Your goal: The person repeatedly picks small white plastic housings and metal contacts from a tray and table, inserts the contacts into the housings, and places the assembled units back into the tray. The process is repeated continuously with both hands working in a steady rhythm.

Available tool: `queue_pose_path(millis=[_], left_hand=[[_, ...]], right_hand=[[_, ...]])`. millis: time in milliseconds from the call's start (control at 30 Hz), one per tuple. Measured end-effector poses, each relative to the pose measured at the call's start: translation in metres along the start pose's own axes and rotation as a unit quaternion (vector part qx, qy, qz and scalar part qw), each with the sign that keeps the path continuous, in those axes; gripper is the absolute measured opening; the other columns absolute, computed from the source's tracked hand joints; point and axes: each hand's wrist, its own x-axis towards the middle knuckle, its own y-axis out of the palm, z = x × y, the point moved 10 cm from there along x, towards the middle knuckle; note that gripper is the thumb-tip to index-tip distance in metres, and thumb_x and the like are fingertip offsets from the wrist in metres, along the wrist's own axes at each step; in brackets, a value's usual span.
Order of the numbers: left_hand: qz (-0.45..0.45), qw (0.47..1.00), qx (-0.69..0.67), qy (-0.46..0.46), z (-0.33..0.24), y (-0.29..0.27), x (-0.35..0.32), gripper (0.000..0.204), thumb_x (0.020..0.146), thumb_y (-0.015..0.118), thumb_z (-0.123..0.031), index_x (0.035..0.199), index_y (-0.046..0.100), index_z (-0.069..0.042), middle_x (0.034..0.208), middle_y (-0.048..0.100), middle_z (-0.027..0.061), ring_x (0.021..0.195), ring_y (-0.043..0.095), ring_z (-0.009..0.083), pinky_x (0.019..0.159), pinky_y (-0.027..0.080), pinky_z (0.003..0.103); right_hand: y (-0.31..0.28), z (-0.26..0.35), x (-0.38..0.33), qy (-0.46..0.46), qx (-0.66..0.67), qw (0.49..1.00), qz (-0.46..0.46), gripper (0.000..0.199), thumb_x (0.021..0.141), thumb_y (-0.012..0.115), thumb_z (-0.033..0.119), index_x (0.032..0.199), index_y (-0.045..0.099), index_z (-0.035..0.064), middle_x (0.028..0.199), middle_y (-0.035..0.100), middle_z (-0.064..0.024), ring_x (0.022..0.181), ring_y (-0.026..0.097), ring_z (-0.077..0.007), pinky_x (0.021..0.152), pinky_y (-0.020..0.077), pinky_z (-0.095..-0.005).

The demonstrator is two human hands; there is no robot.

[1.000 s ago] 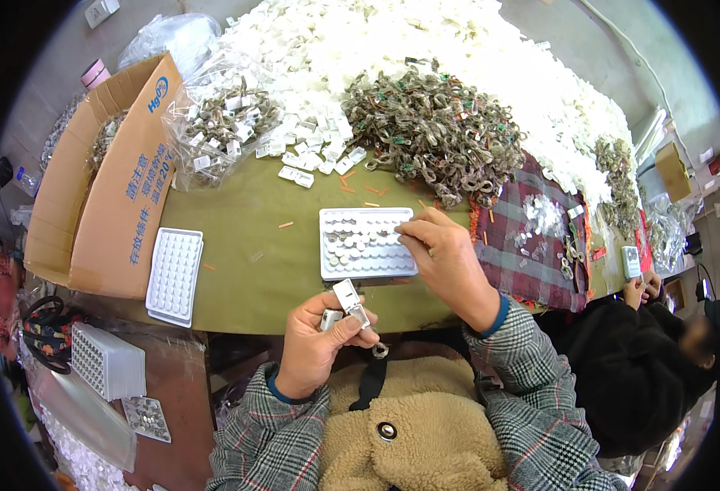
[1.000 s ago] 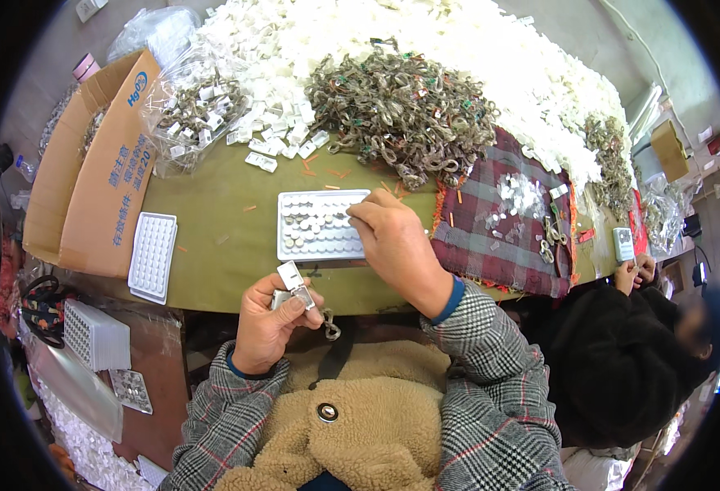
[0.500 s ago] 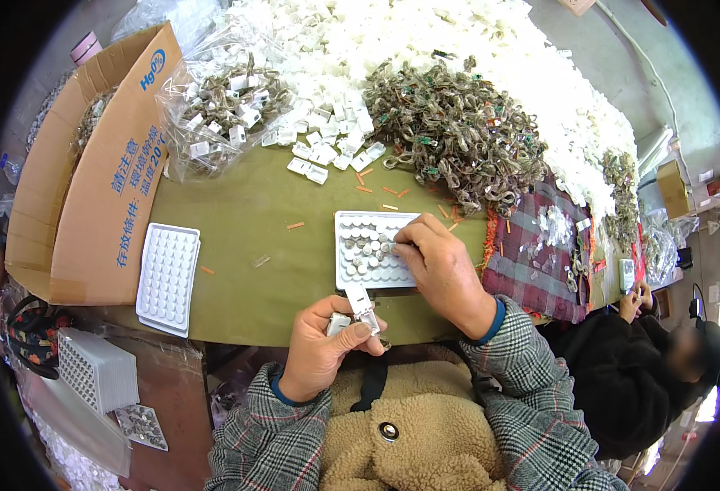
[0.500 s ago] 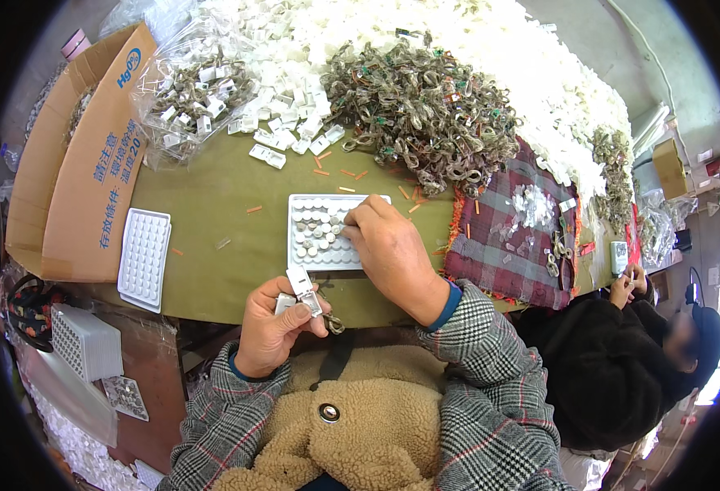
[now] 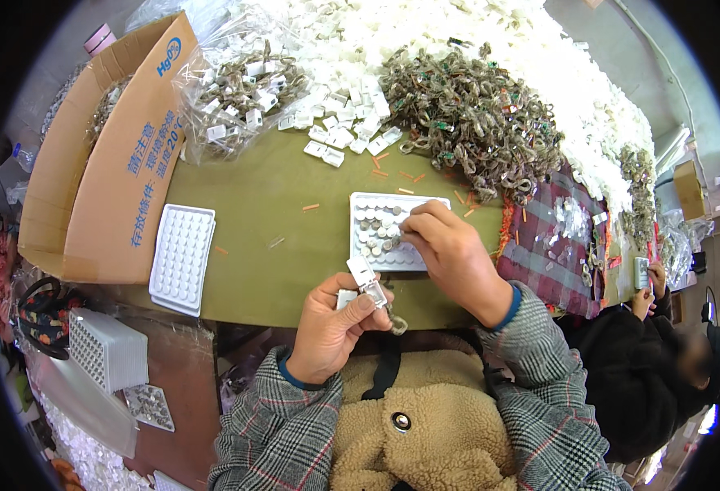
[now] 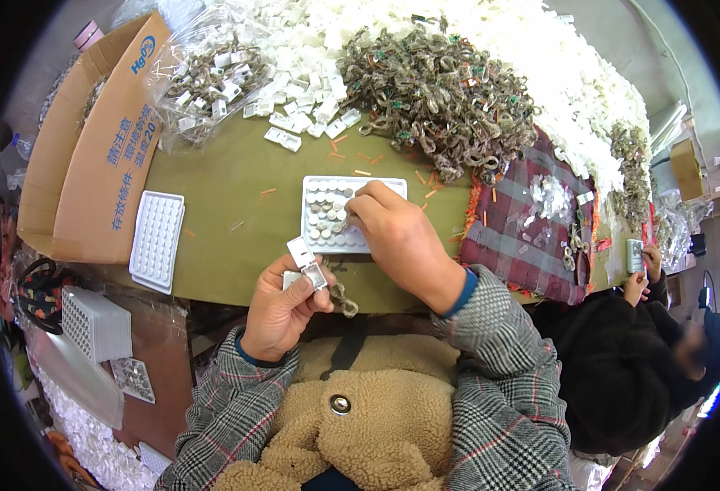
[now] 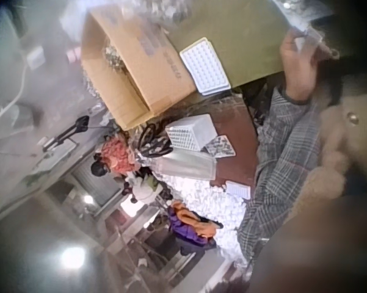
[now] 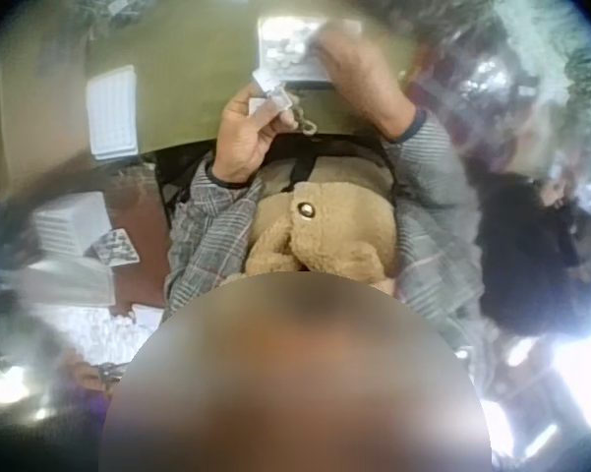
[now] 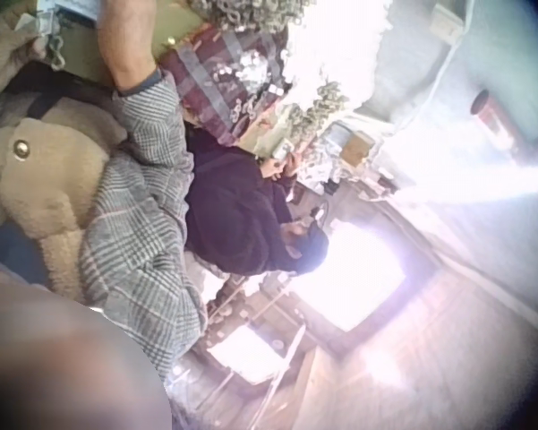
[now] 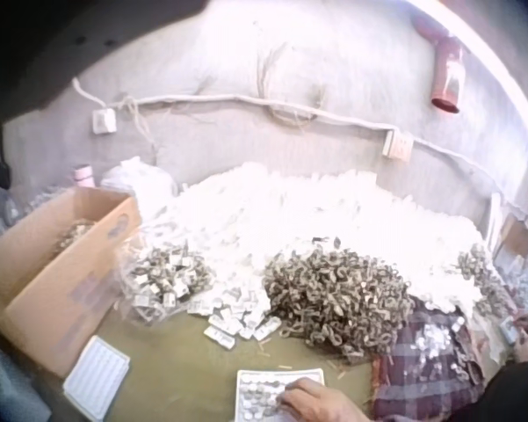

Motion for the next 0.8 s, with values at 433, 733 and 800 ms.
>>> queue_pose_path(millis=[433,733,800], left_hand=[[0.014,0.999,-0.027,-0.017,0.027,0.010,-0.024,0.018,0.095,0.064,-0.004,0.112,0.062,0.002,0.097,0.071,0.0115,0.079,0.071,0.0182,0.074,0.064,0.034],[-0.009,1.000,-0.006,-0.001,0.020,0.010,-0.026,0.016,0.095,0.064,-0.006,0.108,0.064,0.003,0.089,0.071,0.0112,0.075,0.071,0.0179,0.071,0.064,0.035],[-0.026,0.999,0.024,0.008,0.016,0.006,-0.023,0.015,0.095,0.064,-0.006,0.107,0.065,0.004,0.087,0.070,0.0113,0.073,0.070,0.0174,0.069,0.063,0.033]], right_hand=[[-0.009,0.062,-0.074,-0.018,0.159,0.986,-0.048,0.027,0.079,0.067,-0.010,0.105,0.067,-0.0024,0.096,0.057,-0.0127,0.077,0.064,-0.0271,0.067,0.0542,-0.0333],[-0.012,0.075,-0.068,-0.101,0.074,0.986,-0.109,0.035,0.071,0.069,-0.005,0.105,0.067,-0.0021,0.089,0.067,-0.0135,0.079,0.066,-0.0286,0.067,0.0533,-0.0360],[-0.007,0.091,-0.073,-0.182,0.020,0.974,-0.133,0.039,0.067,0.069,-0.003,0.105,0.067,-0.0036,0.091,0.067,-0.0149,0.079,0.066,-0.0283,0.068,0.0536,-0.0356]])
